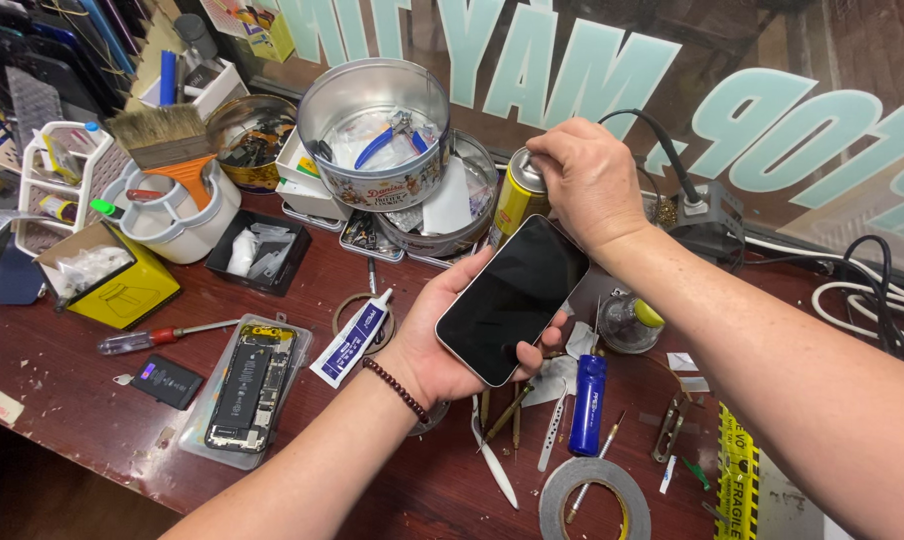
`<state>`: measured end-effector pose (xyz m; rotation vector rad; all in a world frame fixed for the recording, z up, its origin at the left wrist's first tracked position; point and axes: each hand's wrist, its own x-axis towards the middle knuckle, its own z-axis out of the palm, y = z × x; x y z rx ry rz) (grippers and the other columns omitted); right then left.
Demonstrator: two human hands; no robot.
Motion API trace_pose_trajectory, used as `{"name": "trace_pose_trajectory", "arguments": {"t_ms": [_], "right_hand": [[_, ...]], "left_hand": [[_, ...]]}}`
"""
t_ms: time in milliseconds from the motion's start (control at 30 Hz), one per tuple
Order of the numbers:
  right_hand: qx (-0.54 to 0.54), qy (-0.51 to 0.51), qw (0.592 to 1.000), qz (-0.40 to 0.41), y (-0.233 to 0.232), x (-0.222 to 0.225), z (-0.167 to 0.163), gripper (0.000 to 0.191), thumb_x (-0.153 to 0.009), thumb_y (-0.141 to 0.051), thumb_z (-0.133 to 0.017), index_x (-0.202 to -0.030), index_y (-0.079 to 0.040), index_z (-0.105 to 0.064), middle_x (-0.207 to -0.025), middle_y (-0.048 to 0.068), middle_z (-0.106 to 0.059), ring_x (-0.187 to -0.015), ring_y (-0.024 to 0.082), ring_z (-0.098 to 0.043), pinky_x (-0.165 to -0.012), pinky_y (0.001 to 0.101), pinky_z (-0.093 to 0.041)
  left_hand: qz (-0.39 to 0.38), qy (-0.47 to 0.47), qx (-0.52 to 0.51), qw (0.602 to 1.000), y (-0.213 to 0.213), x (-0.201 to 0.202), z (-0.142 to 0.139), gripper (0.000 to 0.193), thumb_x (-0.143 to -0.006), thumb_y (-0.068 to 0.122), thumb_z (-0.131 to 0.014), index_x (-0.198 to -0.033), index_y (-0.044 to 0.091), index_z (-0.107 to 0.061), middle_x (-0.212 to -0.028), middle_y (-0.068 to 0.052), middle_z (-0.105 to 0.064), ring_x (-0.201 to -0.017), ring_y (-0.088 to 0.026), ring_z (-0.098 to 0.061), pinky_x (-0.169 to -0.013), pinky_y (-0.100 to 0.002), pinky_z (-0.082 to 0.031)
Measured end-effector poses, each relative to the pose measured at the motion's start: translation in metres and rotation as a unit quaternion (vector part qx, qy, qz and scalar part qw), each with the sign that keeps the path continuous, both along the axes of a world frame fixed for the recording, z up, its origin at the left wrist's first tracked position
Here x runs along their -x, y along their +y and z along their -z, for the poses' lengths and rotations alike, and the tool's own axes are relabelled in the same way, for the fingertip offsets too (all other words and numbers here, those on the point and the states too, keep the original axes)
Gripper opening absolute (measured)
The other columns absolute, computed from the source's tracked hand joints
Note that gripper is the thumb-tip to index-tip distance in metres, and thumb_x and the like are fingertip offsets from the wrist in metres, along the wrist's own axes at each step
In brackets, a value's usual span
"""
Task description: The person holds a smartphone, wipes its screen with a tissue, then stretches yellow rubber bands across the back of the phone in a crisscross pattern, adding more bands one at a time to secure the screen assembly.
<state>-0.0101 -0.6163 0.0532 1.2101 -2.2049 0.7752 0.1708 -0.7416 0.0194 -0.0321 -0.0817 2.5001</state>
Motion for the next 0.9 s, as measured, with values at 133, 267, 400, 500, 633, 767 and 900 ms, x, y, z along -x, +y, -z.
{"name": "trace_pose_trajectory", "arguments": {"t_ms": [133,267,400,500,633,767,900], "right_hand": [[-0.016,0.026,0.999,0.01,-0.002,-0.009,-0.021,0.01,-0.088,-0.007,-0.078,-0.098,-0.006,-0.08,-0.098,0.009,-0.075,-0.092,0.03,-0.07,-0.083,0.0394,-0.055],[0.037,-0.133,0.99,-0.002,0.012,-0.044,-0.047,0.012,-0.09,-0.014,-0.076,-0.102,-0.01,-0.077,-0.095,0.005,-0.076,-0.088,0.024,-0.074,-0.08,0.0343,-0.057],[0.0,-0.194,0.976,-0.103,0.033,-0.133,-0.053,0.011,-0.083,-0.014,-0.077,-0.093,-0.011,-0.079,-0.085,0.005,-0.071,-0.083,0.021,-0.07,-0.077,0.0339,-0.055],[-0.014,-0.136,0.983,-0.123,0.04,-0.183,-0.066,0.011,-0.079,-0.015,-0.077,-0.088,-0.01,-0.079,-0.083,0.007,-0.069,-0.083,0.025,-0.065,-0.077,0.0367,-0.053],[-0.013,-0.081,0.989,-0.12,0.054,-0.185,-0.103,0.01,-0.082,-0.014,-0.076,-0.09,-0.009,-0.078,-0.087,0.006,-0.072,-0.085,0.027,-0.065,-0.078,0.0382,-0.053],[0.01,-0.109,0.992,-0.059,0.074,-0.183,-0.105,0.009,-0.082,-0.013,-0.076,-0.09,-0.009,-0.078,-0.089,0.005,-0.073,-0.085,0.026,-0.066,-0.078,0.0378,-0.053],[0.028,-0.128,0.984,-0.117,0.087,-0.197,-0.091,0.011,-0.081,-0.014,-0.077,-0.091,-0.01,-0.078,-0.088,0.004,-0.074,-0.084,0.024,-0.066,-0.078,0.0355,-0.054]], "left_hand": [[0.007,-0.002,-0.003,1.0,-0.002,-0.01,-0.001,0.066,-0.106,0.06,-0.044,-0.137,0.003,-0.057,-0.12,-0.026,-0.059,-0.098,-0.033,-0.059,-0.072,-0.036,-0.054],[-0.014,0.037,0.008,0.999,0.004,-0.018,-0.006,0.066,-0.107,0.061,-0.041,-0.137,0.005,-0.06,-0.117,-0.023,-0.062,-0.097,-0.033,-0.058,-0.071,-0.035,-0.054],[-0.039,-0.044,0.07,0.996,0.019,-0.021,-0.016,0.051,-0.107,0.057,-0.038,-0.118,0.014,-0.063,-0.112,-0.01,-0.067,-0.098,-0.03,-0.061,-0.07,-0.04,-0.054],[-0.064,-0.126,0.196,0.97,0.033,-0.022,-0.025,0.054,-0.103,0.065,-0.035,-0.111,0.02,-0.064,-0.107,-0.005,-0.068,-0.095,-0.026,-0.064,-0.075,-0.043,-0.056],[-0.031,-0.005,0.09,0.995,0.054,-0.027,-0.035,0.072,-0.094,0.077,-0.031,-0.112,0.018,-0.068,-0.105,-0.008,-0.072,-0.091,-0.027,-0.066,-0.071,-0.042,-0.054],[0.0,0.045,0.088,0.995,0.066,-0.031,-0.043,0.081,-0.088,0.085,-0.028,-0.11,0.018,-0.069,-0.1,-0.007,-0.072,-0.088,-0.028,-0.066,-0.063,-0.039,-0.052],[-0.034,-0.059,0.203,0.977,0.077,-0.037,-0.048,0.081,-0.09,0.085,-0.031,-0.113,0.018,-0.068,-0.11,-0.009,-0.073,-0.095,-0.026,-0.068,-0.073,-0.043,-0.057]]}}
